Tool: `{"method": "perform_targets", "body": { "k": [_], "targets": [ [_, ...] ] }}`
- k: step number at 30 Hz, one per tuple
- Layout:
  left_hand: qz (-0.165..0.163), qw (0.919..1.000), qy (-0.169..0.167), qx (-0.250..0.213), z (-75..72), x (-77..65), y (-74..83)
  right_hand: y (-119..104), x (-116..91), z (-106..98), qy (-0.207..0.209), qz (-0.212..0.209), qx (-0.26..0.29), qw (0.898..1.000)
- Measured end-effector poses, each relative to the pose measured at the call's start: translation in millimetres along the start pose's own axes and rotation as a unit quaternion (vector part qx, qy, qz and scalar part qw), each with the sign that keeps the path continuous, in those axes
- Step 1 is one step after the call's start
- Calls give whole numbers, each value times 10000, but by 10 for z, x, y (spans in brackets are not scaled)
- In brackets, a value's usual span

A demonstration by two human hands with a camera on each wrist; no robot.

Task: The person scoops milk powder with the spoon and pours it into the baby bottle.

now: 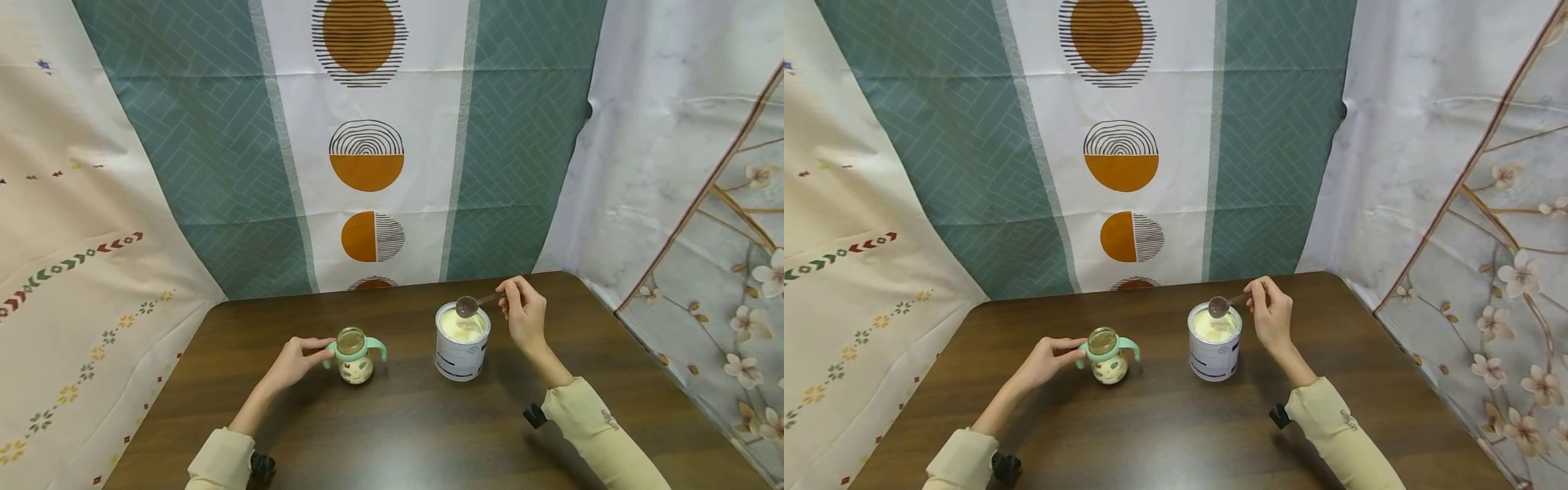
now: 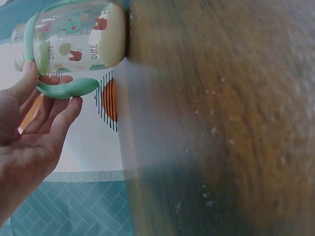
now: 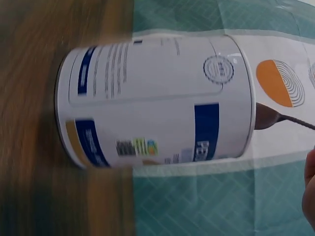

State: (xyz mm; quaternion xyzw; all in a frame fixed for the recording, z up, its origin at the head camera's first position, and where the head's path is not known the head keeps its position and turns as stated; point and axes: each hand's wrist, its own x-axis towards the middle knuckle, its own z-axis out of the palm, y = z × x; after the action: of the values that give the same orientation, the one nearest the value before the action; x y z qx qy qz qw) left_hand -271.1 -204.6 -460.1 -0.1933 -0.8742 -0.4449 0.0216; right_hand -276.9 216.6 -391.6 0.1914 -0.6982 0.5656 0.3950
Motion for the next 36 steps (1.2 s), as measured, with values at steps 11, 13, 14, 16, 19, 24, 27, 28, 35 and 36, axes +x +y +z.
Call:
{"method": "perform_targets", "body": {
  "k": [11,13,14,16,19,24,27,28,35,36],
  "targets": [
    [-123,9999,-87,-27,-58,-70,275,327,-10,-94,-683,-2238,-889,9682],
    [-121,9999,-85,-48,-56,-69,273,338,-8,-119,-1005,-2441,-990,9594],
    [-119,9999,-93,-57,-55,-69,273,336,-9,-130,-1185,-2504,-1043,9552],
    [-108,9999,-103,-65,-54,-67,272,323,-14,-147,-1510,-2639,-1190,9452],
    [-118,9998,-122,-77,-56,-65,275,303,-24,-160,-1930,-2767,-1305,9323],
    [-88,9999,-121,-52,-51,-53,256,282,-44,-151,-2183,-2867,-1300,9237],
    [-32,9999,-84,-73,-25,-28,170,278,-72,-143,-2229,-2788,-1280,9253],
    [-30,9999,-72,-84,-15,-18,127,278,-85,-141,-2253,-2732,-1262,9266],
    [-66,9999,-63,-144,17,22,-107,271,-185,-106,-2398,-2197,-1216,9378],
    [-64,9998,-64,-163,15,21,-111,263,-197,-98,-2384,-2136,-1207,9397]
  ]
}}
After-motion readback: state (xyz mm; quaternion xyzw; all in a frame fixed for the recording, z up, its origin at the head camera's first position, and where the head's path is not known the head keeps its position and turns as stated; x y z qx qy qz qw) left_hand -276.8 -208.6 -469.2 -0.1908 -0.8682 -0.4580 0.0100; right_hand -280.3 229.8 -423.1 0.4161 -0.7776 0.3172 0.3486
